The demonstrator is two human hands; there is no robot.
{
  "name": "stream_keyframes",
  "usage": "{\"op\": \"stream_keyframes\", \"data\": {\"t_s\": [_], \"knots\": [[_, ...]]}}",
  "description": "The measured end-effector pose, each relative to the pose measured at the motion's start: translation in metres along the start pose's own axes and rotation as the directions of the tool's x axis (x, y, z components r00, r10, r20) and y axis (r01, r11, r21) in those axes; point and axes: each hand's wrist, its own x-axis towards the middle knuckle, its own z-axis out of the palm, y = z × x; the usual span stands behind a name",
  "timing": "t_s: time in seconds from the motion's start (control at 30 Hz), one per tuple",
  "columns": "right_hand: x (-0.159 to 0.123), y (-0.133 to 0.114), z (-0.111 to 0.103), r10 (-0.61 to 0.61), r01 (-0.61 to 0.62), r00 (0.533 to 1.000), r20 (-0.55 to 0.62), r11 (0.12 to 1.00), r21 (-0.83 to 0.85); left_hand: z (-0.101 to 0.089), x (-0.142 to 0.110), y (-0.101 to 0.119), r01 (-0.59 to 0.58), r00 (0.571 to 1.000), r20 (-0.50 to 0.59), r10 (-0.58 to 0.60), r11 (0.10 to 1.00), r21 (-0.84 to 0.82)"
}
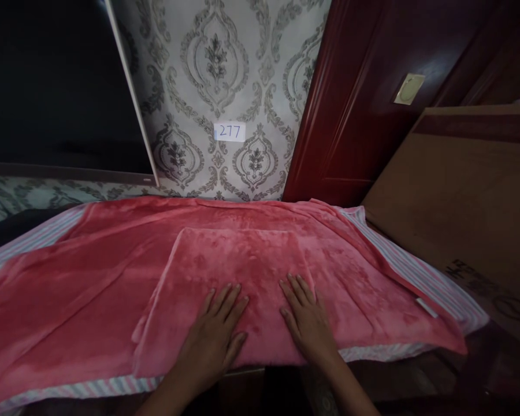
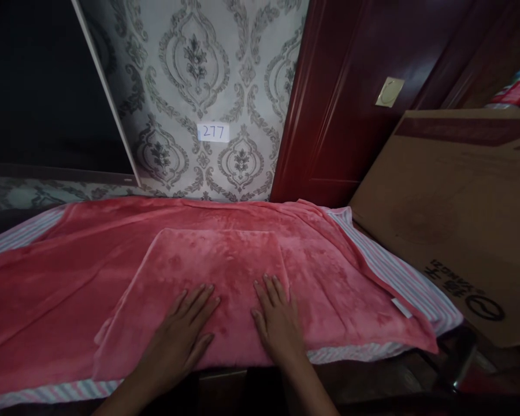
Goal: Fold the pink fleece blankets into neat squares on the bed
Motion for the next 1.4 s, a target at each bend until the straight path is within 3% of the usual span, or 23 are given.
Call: {"op": "stream_keyframes", "data": {"t_s": [0.17,0.3,0.63,0.77,0.87,0.93,1.03,1.17,1.27,1.4], "knots": [[0.009,0.005,-0.007,-0.021,0.019,0.998,0.066,0.999,0.029,0.0,0.0,0.0,0.009,1.0,0.007,-0.009,1.0,-0.024],[0.032,0.006,-0.014,0.004,-0.006,0.991,0.136,1.0,0.014,0.002,0.0,0.0,0.009,1.0,-0.01,-0.009,1.0,-0.018],[0.146,-0.013,-0.037,0.066,-0.061,0.97,0.232,0.998,-0.028,0.004,-0.002,-0.001,-0.011,1.0,-0.027,0.012,0.999,0.052],[0.176,-0.019,-0.027,0.157,-0.15,0.965,0.212,0.987,-0.052,0.006,-0.003,0.0,0.016,1.0,0.001,-0.016,1.0,0.011],[0.176,-0.02,-0.01,0.215,-0.207,0.968,0.129,0.976,-0.07,0.001,-0.004,-0.003,0.04,0.998,0.046,-0.038,0.998,-0.051],[0.172,-0.019,-0.002,0.211,-0.205,0.974,0.082,0.976,-0.079,-0.008,-0.002,-0.008,0.048,0.989,0.144,-0.029,0.991,-0.127],[0.169,-0.015,0.005,0.196,-0.19,0.979,0.064,0.979,-0.078,-0.025,0.011,-0.025,0.097,0.946,0.325,-0.002,0.956,-0.277],[0.171,-0.011,0.009,0.201,-0.198,0.979,0.043,0.978,-0.067,-0.034,0.055,-0.067,0.213,0.916,0.393,-0.074,0.922,-0.323],[0.172,-0.01,0.012,0.194,-0.193,0.981,0.025,0.98,-0.046,-0.022,0.098,-0.109,0.302,0.862,0.472,-0.184,0.935,-0.188],[0.172,-0.007,0.015,0.187,-0.187,0.982,0.012,0.982,-0.023,0.003,0.132,-0.153,0.525,0.729,0.425,-0.537,0.837,0.157]]}}
